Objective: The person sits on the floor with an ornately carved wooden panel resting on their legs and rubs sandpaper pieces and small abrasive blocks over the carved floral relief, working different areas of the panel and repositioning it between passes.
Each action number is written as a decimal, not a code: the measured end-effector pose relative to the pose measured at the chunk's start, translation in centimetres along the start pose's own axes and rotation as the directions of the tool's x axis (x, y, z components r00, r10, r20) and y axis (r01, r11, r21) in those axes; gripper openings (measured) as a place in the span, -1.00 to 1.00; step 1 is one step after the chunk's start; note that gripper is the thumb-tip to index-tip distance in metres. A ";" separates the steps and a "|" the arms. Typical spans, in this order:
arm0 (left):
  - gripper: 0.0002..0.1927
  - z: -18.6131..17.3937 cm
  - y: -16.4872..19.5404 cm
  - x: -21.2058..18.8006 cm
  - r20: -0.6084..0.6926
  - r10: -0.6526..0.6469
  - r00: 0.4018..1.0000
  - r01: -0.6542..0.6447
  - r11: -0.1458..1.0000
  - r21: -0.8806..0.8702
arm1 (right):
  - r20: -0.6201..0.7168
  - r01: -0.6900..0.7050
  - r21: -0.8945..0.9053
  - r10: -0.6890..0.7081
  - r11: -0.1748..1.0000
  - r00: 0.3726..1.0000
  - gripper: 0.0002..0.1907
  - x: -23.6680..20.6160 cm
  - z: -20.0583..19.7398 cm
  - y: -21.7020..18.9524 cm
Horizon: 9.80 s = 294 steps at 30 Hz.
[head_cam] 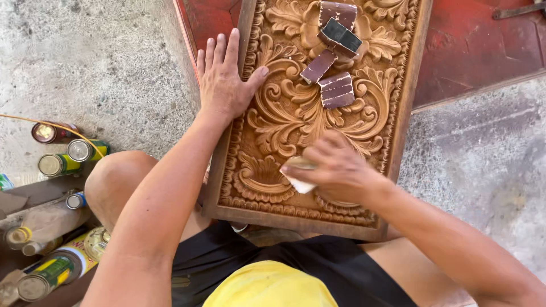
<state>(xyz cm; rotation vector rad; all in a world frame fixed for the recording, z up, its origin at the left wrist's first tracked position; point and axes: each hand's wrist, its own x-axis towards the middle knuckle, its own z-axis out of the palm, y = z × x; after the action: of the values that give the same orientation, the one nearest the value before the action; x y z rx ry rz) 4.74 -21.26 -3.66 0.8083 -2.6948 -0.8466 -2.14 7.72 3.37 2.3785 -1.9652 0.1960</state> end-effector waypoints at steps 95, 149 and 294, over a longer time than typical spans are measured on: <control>0.00 -0.9 0.2 0.0 -0.084 0.024 0.996 -0.026 0.999 -0.020 | 0.674 -0.162 0.265 -0.063 0.951 0.736 -0.84 10.4 0.5 -1.6; -0.01 -1.1 0.7 0.0 -0.074 0.036 0.997 -0.037 0.999 -0.017 | 0.412 -0.216 0.425 0.024 0.879 0.911 -0.75 6.4 1.2 0.3; -0.18 -8.1 -5.0 -4.9 0.151 -0.425 0.893 0.424 0.905 0.035 | 0.509 -0.169 0.351 -0.037 0.921 0.860 -0.53 15.8 1.7 1.8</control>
<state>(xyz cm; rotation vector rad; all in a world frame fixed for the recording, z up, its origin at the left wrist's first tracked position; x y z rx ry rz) 13.78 -25.79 -0.07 1.4237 -2.6863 -1.0340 -0.85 -8.17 3.65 2.8423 -2.4334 -0.0645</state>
